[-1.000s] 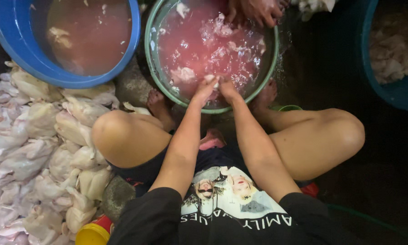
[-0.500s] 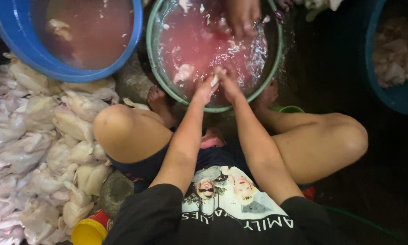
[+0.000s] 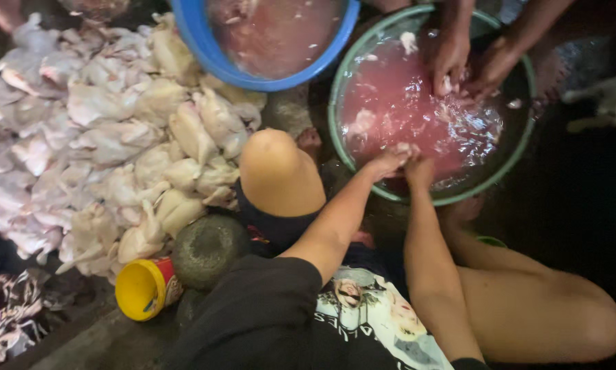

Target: The person sits on the floor and washes raw chicken pieces by hand in a green basin filled with pinkish water. They repeatedly submerge, rub, and rinse the chicken, occasionally transferring pieces to a blue basin nearby.

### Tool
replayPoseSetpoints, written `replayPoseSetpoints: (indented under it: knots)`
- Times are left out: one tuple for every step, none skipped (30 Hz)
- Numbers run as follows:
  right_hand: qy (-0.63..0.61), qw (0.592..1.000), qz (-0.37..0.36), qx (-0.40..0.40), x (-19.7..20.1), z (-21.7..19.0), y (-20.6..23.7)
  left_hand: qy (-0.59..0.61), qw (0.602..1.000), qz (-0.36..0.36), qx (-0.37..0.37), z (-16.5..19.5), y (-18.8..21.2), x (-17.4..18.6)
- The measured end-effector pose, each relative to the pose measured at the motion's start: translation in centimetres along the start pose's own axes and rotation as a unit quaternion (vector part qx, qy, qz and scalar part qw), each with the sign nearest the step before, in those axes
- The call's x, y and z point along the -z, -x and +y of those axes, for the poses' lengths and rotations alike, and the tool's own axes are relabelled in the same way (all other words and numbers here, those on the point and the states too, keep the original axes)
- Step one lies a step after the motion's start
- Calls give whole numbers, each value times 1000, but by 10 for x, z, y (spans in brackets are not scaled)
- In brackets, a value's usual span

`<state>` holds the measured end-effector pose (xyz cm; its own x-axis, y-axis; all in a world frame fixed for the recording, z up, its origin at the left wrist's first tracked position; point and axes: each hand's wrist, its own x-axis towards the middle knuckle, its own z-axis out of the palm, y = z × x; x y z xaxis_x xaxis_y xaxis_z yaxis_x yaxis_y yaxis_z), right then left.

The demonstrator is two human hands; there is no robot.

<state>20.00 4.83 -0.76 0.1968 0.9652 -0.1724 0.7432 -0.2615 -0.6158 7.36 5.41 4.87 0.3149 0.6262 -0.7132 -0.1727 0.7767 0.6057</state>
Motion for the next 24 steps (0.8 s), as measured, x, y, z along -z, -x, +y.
replayPoseSetpoints:
  knots:
    - [17,1000,-18,-15,3,1,-3,32,999,-8,5,1,0,1]
    - [32,998,-34,-31,5,1,-5,27,999,-39,6,1,0,1]
    - [-46,998,-27,-35,10,2,-9,20,997,-72,9,1,1,0]
    - [-123,991,-19,-40,13,3,-11,15,994,-106,14,0,1,-1]
    - [-191,973,-12,-133,15,3,-13,-6,994,-109,20,0,2,-4]
    - [-300,928,-3,-223,19,4,-14,-26,993,-115,27,-1,1,-7]
    - [-399,872,1,-283,20,4,-16,-48,991,-123,34,-1,0,-11]
    - [-483,818,-12,-312,21,4,-16,-59,992,-106,40,-1,-2,-13]
    - [-537,784,-48,-308,21,4,-15,-69,992,-91,48,-1,-4,-13]
    - [-581,749,-92,-304,20,4,-14,-79,992,-78,57,-2,-7,-13]
    - [-596,739,-146,-280,18,4,-12,-60,996,-58,40,-3,-10,-13]
    - [-568,768,-184,-231,15,4,-9,-43,998,-41,25,-4,-13,-10]
    - [-537,796,-215,-180,14,6,-7,-27,999,-27,10,-5,-17,-7]
    - [-467,852,-211,-107,12,7,-3,21,999,-14,27,-8,-21,-6]
    - [-354,919,-171,-4,12,9,-3,69,997,1,47,-11,-25,-5]
    - [-279,954,-111,10,13,12,-1,115,991,20,66,-15,-29,-5]
    - [-198,978,-52,24,15,14,0,40,995,37,79,-20,-32,-6]
    - [-114,993,-40,-20,18,16,-1,-34,994,53,90,-24,-35,-8]
    - [-30,997,-28,-63,21,17,-3,-47,996,12,70,-30,-37,-10]
    - [53,993,-18,-106,25,19,-4,-58,997,-30,51,-36,-39,-13]
    - [1,986,11,-165,28,21,-6,-70,995,-72,31,-41,-40,-16]
    - [-51,973,41,-220,32,22,-9,-66,992,-101,22,-45,-42,-18]
    - [-103,954,70,-271,36,22,-11,-62,990,-128,12,-48,-44,-19]
    - [-260,908,63,-322,39,23,-12,-56,986,-154,2,-51,-46,-20]
